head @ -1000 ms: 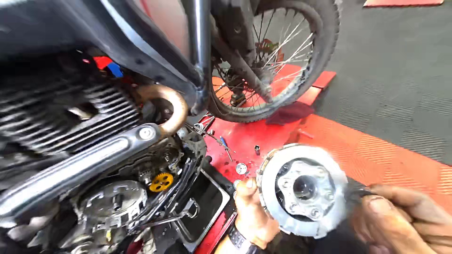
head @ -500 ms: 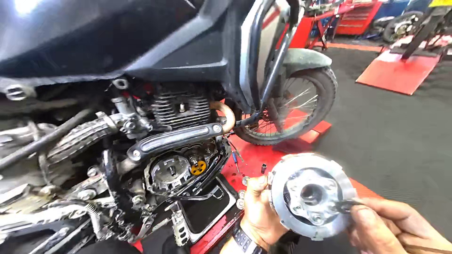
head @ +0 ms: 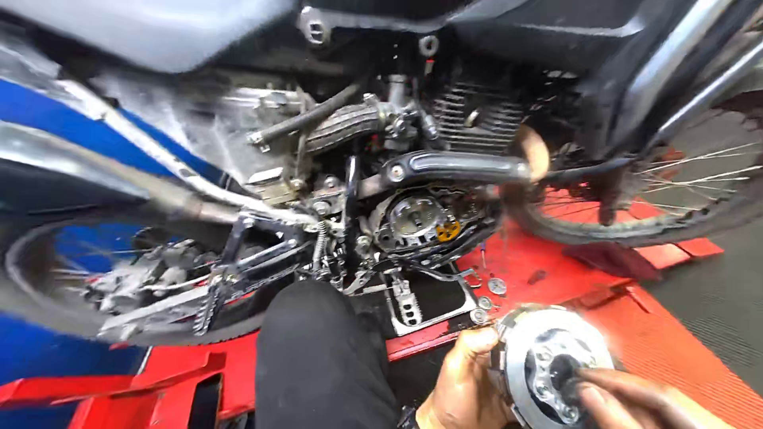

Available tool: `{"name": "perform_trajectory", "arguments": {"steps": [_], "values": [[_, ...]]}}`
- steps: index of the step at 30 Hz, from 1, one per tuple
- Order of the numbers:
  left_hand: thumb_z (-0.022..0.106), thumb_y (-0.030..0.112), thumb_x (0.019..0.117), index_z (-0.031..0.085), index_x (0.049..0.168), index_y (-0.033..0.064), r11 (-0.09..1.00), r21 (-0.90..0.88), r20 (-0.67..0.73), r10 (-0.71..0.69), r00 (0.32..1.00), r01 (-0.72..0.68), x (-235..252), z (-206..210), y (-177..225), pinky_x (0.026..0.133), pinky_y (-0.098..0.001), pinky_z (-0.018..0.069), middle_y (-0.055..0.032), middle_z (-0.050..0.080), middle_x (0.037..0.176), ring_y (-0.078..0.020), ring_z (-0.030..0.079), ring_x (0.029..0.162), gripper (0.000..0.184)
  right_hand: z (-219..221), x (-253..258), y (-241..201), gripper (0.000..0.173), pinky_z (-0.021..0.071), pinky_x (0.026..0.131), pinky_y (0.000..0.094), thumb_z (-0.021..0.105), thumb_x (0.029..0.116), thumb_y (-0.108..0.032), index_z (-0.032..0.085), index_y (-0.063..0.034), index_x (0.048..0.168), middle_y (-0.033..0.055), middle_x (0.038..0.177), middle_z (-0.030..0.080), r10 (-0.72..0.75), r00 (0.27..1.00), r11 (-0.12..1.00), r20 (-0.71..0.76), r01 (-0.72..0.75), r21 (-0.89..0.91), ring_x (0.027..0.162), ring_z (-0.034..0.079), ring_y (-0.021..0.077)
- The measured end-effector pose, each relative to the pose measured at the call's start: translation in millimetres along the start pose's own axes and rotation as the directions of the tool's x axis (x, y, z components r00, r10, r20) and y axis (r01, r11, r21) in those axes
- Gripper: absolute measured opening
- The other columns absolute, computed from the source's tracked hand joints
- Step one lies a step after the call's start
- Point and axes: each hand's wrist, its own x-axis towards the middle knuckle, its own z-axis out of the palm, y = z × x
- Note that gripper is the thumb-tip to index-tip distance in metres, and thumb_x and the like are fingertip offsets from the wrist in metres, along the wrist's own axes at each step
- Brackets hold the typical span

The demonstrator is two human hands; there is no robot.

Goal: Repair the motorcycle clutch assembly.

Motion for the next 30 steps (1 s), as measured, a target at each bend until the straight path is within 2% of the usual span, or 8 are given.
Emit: {"name": "perform_trajectory", "arguments": {"steps": [6, 8, 10, 13, 21, 25, 27, 30], "values": [[0.055, 0.047, 0.0974, 0.072, 0.116, 0.0122, 0.996, 0.088, -0.094, -0.015, 0.995, 0.023, -38, -19, 18, 0.089, -0.0381, 0.0578, -0.0101, 0.074, 0.111, -0.0187, 0.071, 0.103, 0.044, 25, -3, 3, 0.017, 0.0526, 0.059, 0.0271, 0.069, 0.0987, -0.017, 0.077, -0.0021, 0.101, 0.0075, 0.08, 0.072, 0.013, 0.969, 0.996, 0.245, 0.008, -0.084, 0.065, 0.062, 0.0084], [0.055, 0.046, 0.0976, 0.072, 0.117, 0.0109, 0.989, 0.146, -0.144, 0.005, 0.99, 0.017, -44, -21, 24, 0.09, -0.0395, 0.0577, -0.0109, 0.073, 0.111, -0.0195, 0.071, 0.104, 0.044, 33, -4, 4, 0.018, 0.0558, 0.061, 0.0298, 0.068, 0.0997, -0.02, 0.078, -0.0057, 0.102, 0.0059, 0.083, 0.074, 0.03, 0.963, 0.993, 0.268, 0.003, -0.119, 0.068, 0.066, 0.0097], [0.052, 0.047, 0.0984, 0.071, 0.116, 0.0108, 0.977, 0.211, -0.185, 0.013, 0.983, 0.026, -50, -22, 30, 0.09, -0.0402, 0.0579, -0.0113, 0.073, 0.11, -0.0199, 0.071, 0.104, 0.045, 40, -6, 5, 0.017, 0.059, 0.064, 0.03, 0.068, 0.0996, -0.022, 0.079, -0.0095, 0.102, 0.0027, 0.087, 0.076, 0.035, 0.964, 0.99, 0.265, 0.003, -0.142, 0.072, 0.069, 0.0088], [0.049, 0.048, 0.0995, 0.071, 0.118, 0.0111, 0.96, 0.267, -0.229, -0.021, 0.973, 0.084, -57, -21, 41, 0.091, -0.0399, 0.0579, -0.0115, 0.074, 0.111, -0.0199, 0.071, 0.104, 0.046, 51, -7, 4, 0.016, 0.0568, 0.067, 0.0344, 0.07, 0.0983, -0.027, 0.08, -0.014, 0.098, -0.0001, 0.087, 0.076, 0.025, 0.974, 0.975, 0.227, 0.027, -0.22, 0.075, 0.069, 0.0106], [0.052, 0.048, 0.0983, 0.074, 0.114, 0.011, 0.912, 0.381, -0.309, -0.03, 0.95, 0.153, -70, -19, 71, 0.086, -0.0385, 0.0596, -0.0116, 0.075, 0.107, -0.0191, 0.072, 0.099, 0.046, 86, -11, -2, 0.021, 0.0521, 0.061, 0.036, 0.069, 0.0956, -0.026, 0.072, -0.0136, 0.08, 0.0007, 0.071, 0.068, -0.036, 0.989, 0.95, 0.146, 0.079, -0.303, 0.066, 0.065, 0.014], [0.045, 0.044, 0.1013, 0.073, 0.114, 0.0103, 0.952, 0.28, -0.343, -0.023, 0.939, 0.126, -67, -10, 71, 0.092, -0.0419, 0.0579, -0.0133, 0.074, 0.109, -0.0212, 0.071, 0.103, 0.045, 78, -5, 0, 0.017, 0.0516, 0.058, 0.0312, 0.07, 0.0975, -0.029, 0.077, -0.0133, 0.096, -0.0022, 0.073, 0.069, 0.029, 0.986, 0.994, 0.164, -0.01, -0.112, 0.064, 0.062, 0.0086], [0.048, 0.044, 0.0998, 0.073, 0.112, 0.0099, 0.963, 0.253, -0.354, 0.004, 0.935, 0.092, -64, -6, 72, 0.092, -0.0438, 0.0579, -0.0146, 0.074, 0.109, -0.0228, 0.071, 0.104, 0.043, 68, -2, 4, 0.014, 0.0482, 0.054, 0.0253, 0.073, 0.0958, -0.024, 0.077, -0.0105, 0.098, -0.0021, 0.071, 0.067, 0.042, 0.984, 0.998, 0.174, -0.05, 0.045, 0.06, 0.058, 0.0054], [0.057, 0.041, 0.097, 0.075, 0.11, 0.0103, 0.956, 0.284, -0.324, 0.03, 0.946, 0.066, -62, -5, 74, 0.092, -0.0422, 0.0582, -0.0128, 0.075, 0.106, -0.0207, 0.072, 0.102, 0.038, 61, -2, 11, 0.011, 0.0518, 0.058, 0.0232, 0.078, 0.0931, -0.021, 0.078, -0.0099, 0.095, -0.0012, 0.078, 0.071, 0.037, 0.974, 0.976, 0.225, -0.083, 0.201, 0.066, 0.062, 0.004]]}}
